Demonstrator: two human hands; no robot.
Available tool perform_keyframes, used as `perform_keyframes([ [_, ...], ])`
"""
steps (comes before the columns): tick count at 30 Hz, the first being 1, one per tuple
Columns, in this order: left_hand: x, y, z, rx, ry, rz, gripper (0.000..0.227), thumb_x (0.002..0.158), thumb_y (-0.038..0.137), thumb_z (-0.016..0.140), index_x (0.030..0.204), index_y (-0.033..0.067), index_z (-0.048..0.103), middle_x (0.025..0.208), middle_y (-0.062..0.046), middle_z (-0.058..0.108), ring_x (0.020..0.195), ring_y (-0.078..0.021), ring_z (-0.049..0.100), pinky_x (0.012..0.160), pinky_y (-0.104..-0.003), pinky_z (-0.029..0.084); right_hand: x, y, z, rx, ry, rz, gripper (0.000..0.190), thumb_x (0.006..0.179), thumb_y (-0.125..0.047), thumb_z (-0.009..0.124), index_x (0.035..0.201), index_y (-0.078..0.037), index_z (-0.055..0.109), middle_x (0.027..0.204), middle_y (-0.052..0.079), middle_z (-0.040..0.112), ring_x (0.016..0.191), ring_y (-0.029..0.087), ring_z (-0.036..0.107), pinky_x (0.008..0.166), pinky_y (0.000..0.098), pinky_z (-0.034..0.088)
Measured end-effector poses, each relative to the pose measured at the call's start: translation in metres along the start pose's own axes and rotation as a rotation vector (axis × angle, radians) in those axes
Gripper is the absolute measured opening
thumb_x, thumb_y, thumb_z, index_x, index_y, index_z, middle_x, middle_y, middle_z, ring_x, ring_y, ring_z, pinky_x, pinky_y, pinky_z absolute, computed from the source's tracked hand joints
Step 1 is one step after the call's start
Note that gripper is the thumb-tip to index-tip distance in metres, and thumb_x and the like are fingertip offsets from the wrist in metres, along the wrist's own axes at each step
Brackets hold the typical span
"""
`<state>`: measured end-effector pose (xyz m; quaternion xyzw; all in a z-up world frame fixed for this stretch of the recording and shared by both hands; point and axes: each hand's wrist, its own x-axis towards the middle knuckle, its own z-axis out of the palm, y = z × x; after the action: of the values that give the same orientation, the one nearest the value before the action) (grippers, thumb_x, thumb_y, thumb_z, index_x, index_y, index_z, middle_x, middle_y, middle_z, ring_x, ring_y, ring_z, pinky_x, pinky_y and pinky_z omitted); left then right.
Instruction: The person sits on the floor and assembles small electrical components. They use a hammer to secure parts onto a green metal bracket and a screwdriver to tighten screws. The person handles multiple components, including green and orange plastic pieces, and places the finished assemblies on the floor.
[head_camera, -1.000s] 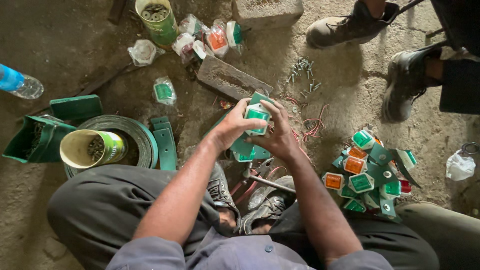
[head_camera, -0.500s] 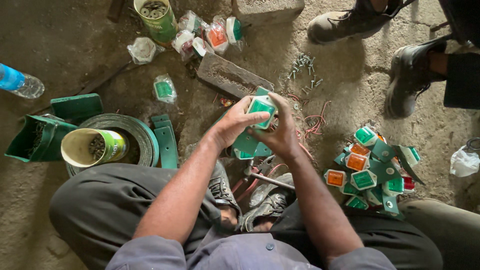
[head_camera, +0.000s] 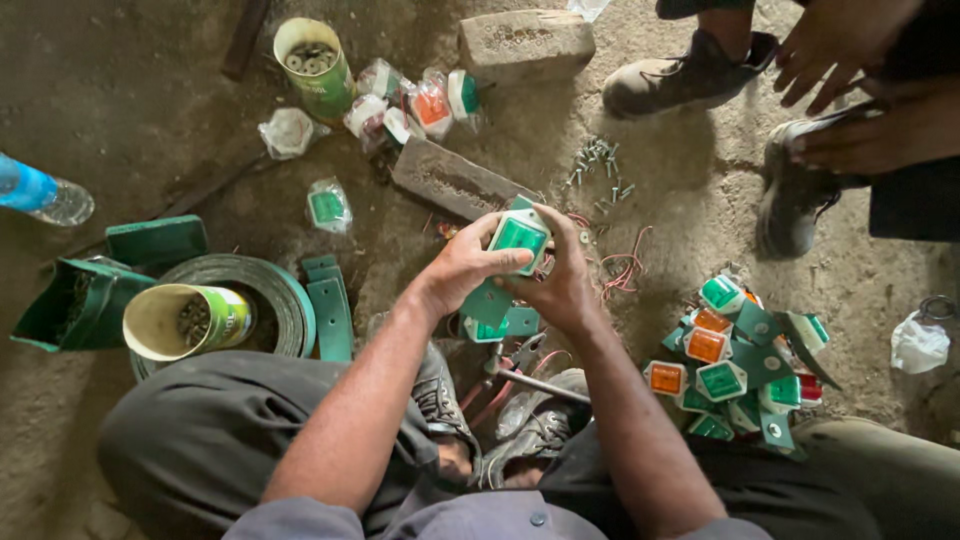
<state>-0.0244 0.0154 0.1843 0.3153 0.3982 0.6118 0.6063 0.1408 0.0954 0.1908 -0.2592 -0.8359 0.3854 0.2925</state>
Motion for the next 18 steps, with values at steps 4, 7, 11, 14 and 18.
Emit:
perform_keyframes([
  [4, -0.001, -0.012, -0.002, 0.077, 0.066, 0.03, 0.081, 0.08, 0.035, 0.086, 0.143, 0.0009, 0.048, 0.124, -0.008, 0.062, 0.111, -0.0148, 0.06, 0.09, -0.03, 0.053, -0.006, 0.005, 0.001, 0.009, -0.012, 0.044, 0.106, 0.065, -0.01, 0.098, 0.152, -0.01, 0.038, 0.146, 0.015, 0.054, 0.131, 0.028, 0.059, 0.106, 0.0415, 0.054],
  [7, -0.001, -0.014, -0.005, 0.077, 0.057, -0.01, 0.083, 0.078, 0.033, 0.087, 0.143, 0.0005, 0.047, 0.124, -0.008, 0.061, 0.108, -0.0154, 0.059, 0.082, -0.03, 0.053, -0.008, 0.006, 0.0, -0.032, 0.001, 0.029, 0.105, 0.066, -0.011, 0.097, 0.152, -0.01, 0.038, 0.144, 0.016, 0.054, 0.13, 0.028, 0.059, 0.106, 0.0419, 0.053],
  [11, -0.001, -0.008, -0.006, 0.051, 0.029, 0.008, 0.084, 0.075, 0.032, 0.088, 0.142, 0.0015, 0.047, 0.124, -0.007, 0.061, 0.111, -0.0136, 0.061, 0.084, -0.029, 0.056, -0.006, 0.003, 0.0, -0.036, 0.013, 0.014, 0.105, 0.066, -0.009, 0.097, 0.152, -0.01, 0.037, 0.144, 0.018, 0.053, 0.131, 0.029, 0.058, 0.108, 0.044, 0.052],
  [14, -0.001, -0.006, -0.004, 0.101, 0.054, -0.001, 0.082, 0.076, 0.031, 0.088, 0.141, 0.0013, 0.048, 0.121, -0.007, 0.062, 0.106, -0.0141, 0.061, 0.08, -0.029, 0.054, -0.006, 0.005, 0.002, 0.004, 0.007, 0.042, 0.103, 0.068, -0.009, 0.095, 0.152, -0.01, 0.036, 0.144, 0.017, 0.053, 0.129, 0.028, 0.059, 0.105, 0.043, 0.054],
  [18, -0.002, -0.008, -0.005, 0.087, 0.107, -0.024, 0.075, 0.077, 0.027, 0.086, 0.138, 0.0009, 0.05, 0.119, -0.007, 0.064, 0.106, -0.0137, 0.063, 0.084, -0.028, 0.056, -0.006, 0.007, 0.007, 0.045, -0.004, 0.039, 0.105, 0.068, -0.009, 0.096, 0.154, -0.011, 0.034, 0.143, 0.015, 0.055, 0.128, 0.026, 0.061, 0.104, 0.0414, 0.055],
])
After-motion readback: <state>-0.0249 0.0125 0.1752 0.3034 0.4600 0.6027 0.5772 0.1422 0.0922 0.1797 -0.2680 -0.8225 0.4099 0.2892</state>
